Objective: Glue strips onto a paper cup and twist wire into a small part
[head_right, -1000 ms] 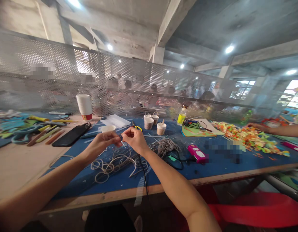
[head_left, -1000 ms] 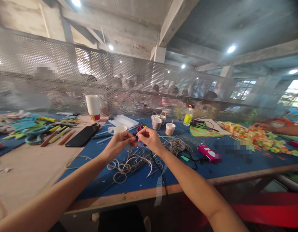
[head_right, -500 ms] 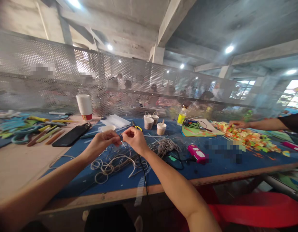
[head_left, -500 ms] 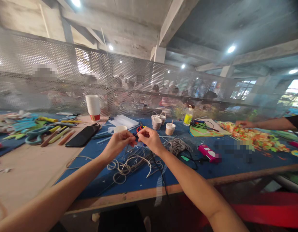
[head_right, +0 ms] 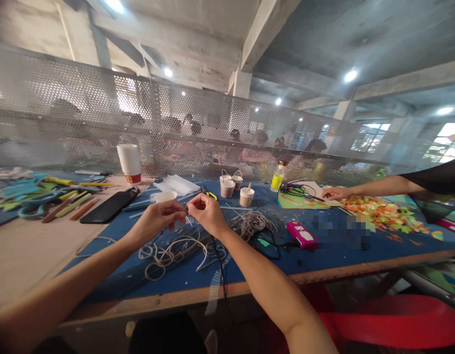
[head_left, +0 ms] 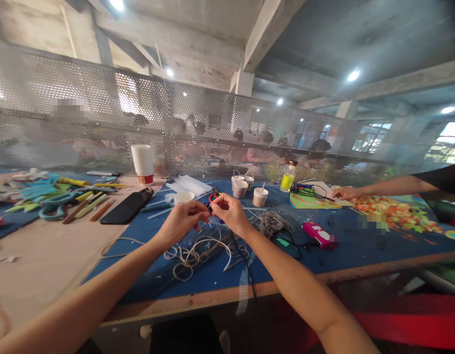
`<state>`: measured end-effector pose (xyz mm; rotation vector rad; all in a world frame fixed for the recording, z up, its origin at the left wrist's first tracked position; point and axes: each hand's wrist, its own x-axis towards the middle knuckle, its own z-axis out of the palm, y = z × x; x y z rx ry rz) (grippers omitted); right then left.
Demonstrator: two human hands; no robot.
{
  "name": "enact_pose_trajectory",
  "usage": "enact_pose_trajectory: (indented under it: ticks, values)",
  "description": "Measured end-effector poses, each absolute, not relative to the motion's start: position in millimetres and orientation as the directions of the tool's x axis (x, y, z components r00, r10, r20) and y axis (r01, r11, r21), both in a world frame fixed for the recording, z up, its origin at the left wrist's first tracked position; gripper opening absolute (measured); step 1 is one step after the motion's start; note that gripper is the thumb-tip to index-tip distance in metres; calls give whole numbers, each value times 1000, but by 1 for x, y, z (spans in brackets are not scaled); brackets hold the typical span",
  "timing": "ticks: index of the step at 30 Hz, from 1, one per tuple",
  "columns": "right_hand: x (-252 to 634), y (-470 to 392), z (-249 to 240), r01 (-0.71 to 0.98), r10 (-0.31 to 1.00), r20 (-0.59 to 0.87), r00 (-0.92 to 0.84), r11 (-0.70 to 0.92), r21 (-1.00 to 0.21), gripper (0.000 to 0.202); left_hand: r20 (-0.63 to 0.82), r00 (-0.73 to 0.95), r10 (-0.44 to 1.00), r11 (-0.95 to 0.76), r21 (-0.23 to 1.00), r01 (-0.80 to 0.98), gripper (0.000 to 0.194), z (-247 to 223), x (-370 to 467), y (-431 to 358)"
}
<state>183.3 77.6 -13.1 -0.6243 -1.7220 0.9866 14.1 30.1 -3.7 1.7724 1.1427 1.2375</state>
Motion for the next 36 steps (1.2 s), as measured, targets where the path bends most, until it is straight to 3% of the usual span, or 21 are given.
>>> enact_pose_trajectory:
  ticks: [6,20,27,36]
  values:
    - [183,76,-13,-24,779,516,-357,544,-838,12,437,140,889,-459,836,300,15,-9,9,34]
    - [184,76,-10,-28,790,498,-358,524,-851,13,400,276,874,-466,850,244,23,-8,9,36]
    - [184,76,-10,-37,790,492,-365,516,-856,13,438,171,883,-467,856,220,16,-7,10,35]
    - [185,72,-8,-27,791,493,-362,520,-854,15,384,225,896,-420,895,147,22,-3,11,32]
